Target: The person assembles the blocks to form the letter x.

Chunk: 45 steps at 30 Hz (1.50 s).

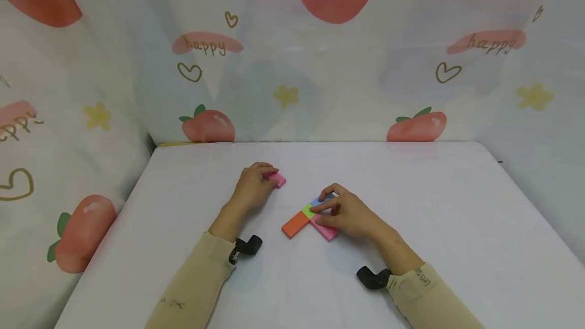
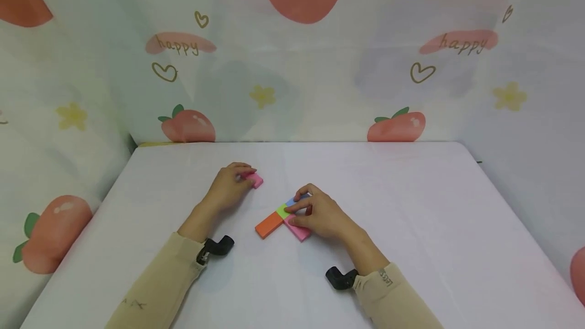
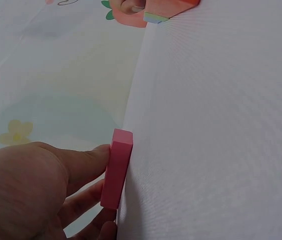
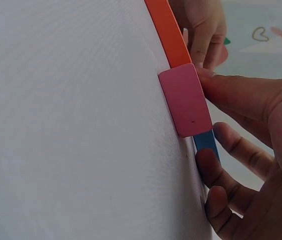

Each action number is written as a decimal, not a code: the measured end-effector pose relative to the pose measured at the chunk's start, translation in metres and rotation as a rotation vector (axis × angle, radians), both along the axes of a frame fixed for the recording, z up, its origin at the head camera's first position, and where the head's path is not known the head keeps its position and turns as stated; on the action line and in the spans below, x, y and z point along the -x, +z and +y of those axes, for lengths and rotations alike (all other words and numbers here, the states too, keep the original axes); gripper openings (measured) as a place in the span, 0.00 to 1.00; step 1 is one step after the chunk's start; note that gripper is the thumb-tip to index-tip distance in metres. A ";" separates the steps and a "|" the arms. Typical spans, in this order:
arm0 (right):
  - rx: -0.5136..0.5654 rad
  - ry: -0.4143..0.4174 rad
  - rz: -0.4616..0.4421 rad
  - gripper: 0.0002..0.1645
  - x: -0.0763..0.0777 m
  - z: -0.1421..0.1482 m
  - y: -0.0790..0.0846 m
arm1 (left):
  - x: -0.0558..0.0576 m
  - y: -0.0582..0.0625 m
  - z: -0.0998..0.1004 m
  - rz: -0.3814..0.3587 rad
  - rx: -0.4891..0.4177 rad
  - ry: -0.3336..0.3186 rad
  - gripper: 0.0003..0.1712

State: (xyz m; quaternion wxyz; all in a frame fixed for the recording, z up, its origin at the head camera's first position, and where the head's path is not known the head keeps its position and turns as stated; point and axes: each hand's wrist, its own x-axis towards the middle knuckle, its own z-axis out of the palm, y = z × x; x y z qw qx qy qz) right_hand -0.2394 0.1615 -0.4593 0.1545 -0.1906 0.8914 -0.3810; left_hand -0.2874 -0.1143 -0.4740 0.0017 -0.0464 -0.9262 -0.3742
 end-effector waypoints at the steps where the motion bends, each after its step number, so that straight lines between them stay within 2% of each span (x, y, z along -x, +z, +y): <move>1: 0.001 0.001 -0.001 0.14 0.000 0.000 0.000 | 0.000 0.000 0.000 -0.006 0.000 0.004 0.18; 8: 0.005 0.003 0.007 0.13 -0.001 0.000 0.001 | -0.001 0.001 0.001 0.001 -0.016 0.000 0.18; 14: 0.009 0.005 -0.003 0.14 -0.001 0.001 0.001 | -0.001 0.001 0.001 -0.022 -0.022 0.001 0.18; 33: 0.007 0.017 0.014 0.14 0.000 0.001 0.000 | -0.001 0.003 0.000 0.005 -0.005 -0.006 0.18; 45: 0.019 0.019 0.008 0.15 0.001 0.001 0.002 | -0.002 0.006 0.001 -0.031 -0.015 -0.001 0.18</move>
